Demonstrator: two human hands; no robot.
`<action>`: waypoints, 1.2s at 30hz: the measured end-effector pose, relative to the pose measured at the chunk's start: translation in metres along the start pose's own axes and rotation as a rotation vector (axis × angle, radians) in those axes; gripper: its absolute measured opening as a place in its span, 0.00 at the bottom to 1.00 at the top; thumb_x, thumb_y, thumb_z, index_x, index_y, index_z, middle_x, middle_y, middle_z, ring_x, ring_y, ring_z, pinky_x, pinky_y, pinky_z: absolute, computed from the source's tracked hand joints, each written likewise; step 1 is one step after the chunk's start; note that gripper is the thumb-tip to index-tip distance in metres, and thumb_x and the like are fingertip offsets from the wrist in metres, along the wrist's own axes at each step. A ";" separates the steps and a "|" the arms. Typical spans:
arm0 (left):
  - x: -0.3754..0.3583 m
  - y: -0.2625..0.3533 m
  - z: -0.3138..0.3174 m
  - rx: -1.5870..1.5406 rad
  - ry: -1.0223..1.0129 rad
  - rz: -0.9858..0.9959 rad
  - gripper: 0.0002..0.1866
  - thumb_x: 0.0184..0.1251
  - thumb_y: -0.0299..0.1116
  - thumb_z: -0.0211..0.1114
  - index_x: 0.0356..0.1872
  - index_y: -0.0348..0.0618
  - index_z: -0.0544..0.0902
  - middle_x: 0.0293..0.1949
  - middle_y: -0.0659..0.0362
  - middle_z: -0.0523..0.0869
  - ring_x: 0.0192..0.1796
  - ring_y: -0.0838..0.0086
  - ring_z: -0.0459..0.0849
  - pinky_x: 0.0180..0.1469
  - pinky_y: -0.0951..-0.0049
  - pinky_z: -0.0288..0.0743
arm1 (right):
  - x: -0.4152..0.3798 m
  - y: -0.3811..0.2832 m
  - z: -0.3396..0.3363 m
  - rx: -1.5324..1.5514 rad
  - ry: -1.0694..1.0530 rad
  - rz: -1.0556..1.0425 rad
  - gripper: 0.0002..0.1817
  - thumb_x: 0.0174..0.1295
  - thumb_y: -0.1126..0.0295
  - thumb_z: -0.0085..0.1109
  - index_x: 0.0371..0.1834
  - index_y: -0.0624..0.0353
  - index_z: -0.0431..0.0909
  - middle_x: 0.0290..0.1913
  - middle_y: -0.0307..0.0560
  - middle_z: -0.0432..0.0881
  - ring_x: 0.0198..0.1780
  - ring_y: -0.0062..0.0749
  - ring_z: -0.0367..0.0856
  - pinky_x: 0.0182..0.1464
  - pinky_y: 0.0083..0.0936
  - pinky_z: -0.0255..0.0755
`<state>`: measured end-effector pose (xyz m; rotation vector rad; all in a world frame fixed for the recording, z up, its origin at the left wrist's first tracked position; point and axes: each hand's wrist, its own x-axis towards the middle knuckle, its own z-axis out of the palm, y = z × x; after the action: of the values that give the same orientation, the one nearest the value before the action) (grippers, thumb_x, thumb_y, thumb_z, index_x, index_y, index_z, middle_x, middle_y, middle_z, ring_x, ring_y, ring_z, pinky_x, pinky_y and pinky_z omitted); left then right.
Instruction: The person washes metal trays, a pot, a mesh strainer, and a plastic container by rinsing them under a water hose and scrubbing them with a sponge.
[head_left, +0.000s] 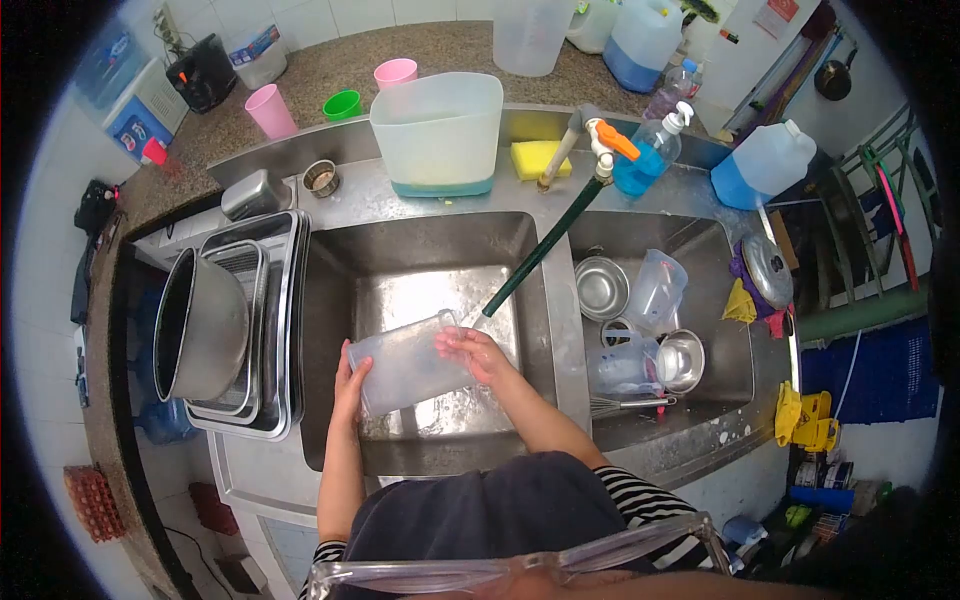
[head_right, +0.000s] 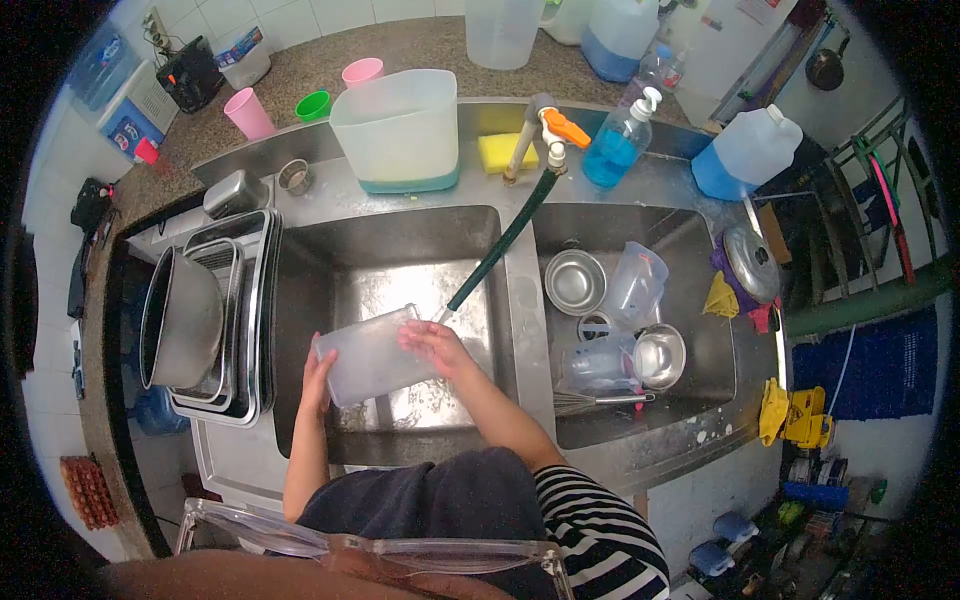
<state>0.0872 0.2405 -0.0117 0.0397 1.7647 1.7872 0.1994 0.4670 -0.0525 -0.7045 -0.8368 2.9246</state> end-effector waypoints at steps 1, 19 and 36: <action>-0.001 0.002 0.001 -0.001 0.001 -0.001 0.41 0.56 0.37 0.61 0.66 0.39 0.47 0.60 0.48 0.62 0.60 0.63 0.64 0.60 0.68 0.58 | 0.001 0.001 0.000 0.000 0.000 0.001 0.20 0.54 0.80 0.53 0.52 0.71 0.63 0.50 0.57 0.72 0.50 0.41 0.74 0.52 0.32 0.70; -0.004 -0.008 -0.009 -0.522 -0.040 -0.209 0.32 0.58 0.51 0.54 0.56 0.37 0.64 0.52 0.48 0.71 0.49 0.59 0.74 0.49 0.60 0.70 | -0.029 -0.034 0.055 0.134 -0.013 -0.082 0.11 0.56 0.77 0.54 0.42 0.65 0.72 0.36 0.44 0.78 0.37 0.25 0.76 0.43 0.21 0.71; -0.011 0.022 0.030 -1.072 -0.652 -0.532 0.47 0.55 0.64 0.44 0.62 0.31 0.48 0.42 0.46 0.69 0.33 0.59 0.74 0.32 0.63 0.72 | -0.076 -0.102 0.098 -0.422 0.020 -0.558 0.07 0.52 0.81 0.57 0.35 0.67 0.75 0.33 0.44 0.79 0.36 0.21 0.76 0.40 0.16 0.71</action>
<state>0.1003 0.2649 0.0155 -0.2352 0.2171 1.7871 0.2149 0.4953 0.1051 -0.4137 -1.4013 2.2654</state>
